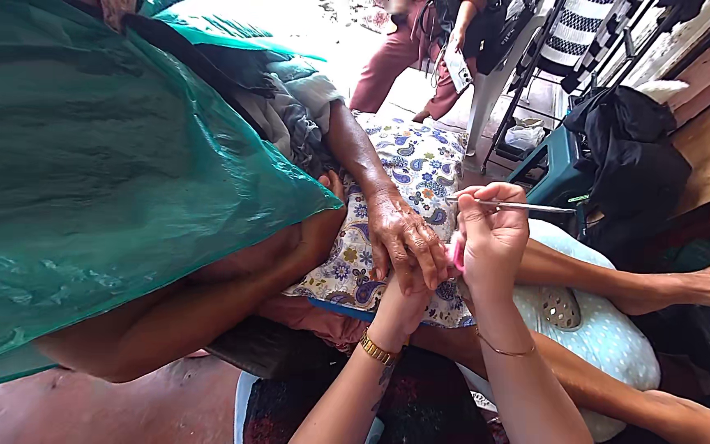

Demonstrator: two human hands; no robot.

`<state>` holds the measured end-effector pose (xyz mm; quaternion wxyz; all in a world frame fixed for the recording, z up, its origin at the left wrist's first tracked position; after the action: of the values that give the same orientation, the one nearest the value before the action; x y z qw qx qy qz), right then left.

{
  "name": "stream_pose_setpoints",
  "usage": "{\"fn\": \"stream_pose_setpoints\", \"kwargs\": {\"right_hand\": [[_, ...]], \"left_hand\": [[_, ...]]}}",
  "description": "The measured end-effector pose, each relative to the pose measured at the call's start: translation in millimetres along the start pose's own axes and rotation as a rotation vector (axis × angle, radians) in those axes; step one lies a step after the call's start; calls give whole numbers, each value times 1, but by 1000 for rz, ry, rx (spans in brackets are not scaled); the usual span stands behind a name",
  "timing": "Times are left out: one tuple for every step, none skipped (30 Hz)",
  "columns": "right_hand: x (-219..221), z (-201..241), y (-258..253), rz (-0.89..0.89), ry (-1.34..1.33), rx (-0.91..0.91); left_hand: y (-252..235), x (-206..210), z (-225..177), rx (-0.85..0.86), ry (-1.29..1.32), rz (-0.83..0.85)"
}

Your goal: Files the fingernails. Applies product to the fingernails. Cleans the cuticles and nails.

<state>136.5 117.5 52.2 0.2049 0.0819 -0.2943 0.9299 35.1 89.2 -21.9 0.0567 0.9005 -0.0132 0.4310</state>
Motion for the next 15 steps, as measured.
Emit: {"fn": "stream_pose_setpoints", "kwargs": {"right_hand": [[-4, 0, -3, -16, 14, -31], [-5, 4, -5, -9, -38, -23], [-4, 10, -4, 23, -136, 22], [-2, 16, -2, 71, -243, 95], [1, 18, 1, 120, -307, 157], [2, 16, 2, 156, -303, 166], [2, 10, 1, 160, -248, 126], [-1, 5, -2, 131, -155, 64], [-6, 1, -5, 81, -78, 17], [-10, 1, -7, 40, -49, -9], [-13, 5, -8, 20, -71, -6], [-14, 11, -5, 28, -128, 37], [-12, 16, 0, 57, -203, 109], [-10, 17, 5, 94, -257, 179], [-8, 13, 8, 109, -284, 216]], "left_hand": [[-1, 0, 1, -8, 7, 10], [-1, -1, 1, -15, 16, 21], [-1, -2, 1, -15, 23, 21], [0, -2, 0, -12, 20, 14], [1, -2, 0, -3, 6, -4], [1, -2, 0, 2, -13, -7], [1, -2, 0, 1, -19, -10], [0, -2, 1, -3, -21, 0], [0, -1, 2, -9, -23, -1], [0, 0, 2, -12, -26, 0], [-1, 1, 2, -4, -25, 4], [0, 1, 3, 13, -27, -8], [1, 1, 3, 41, -40, -37], [2, 3, 3, 74, -62, -78], [2, 4, 4, 97, -68, -112]]}}
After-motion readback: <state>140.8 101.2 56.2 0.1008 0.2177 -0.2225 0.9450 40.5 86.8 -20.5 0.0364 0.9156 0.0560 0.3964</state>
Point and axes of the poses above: each hand's wrist, its own y-axis away from the middle knuckle, its own x-axis out of the palm, z = x × y, the point moved 4 cm from there along -y, towards the middle knuckle, and after that the axes turned 10 degrees about -z, right-handed, at the moved point
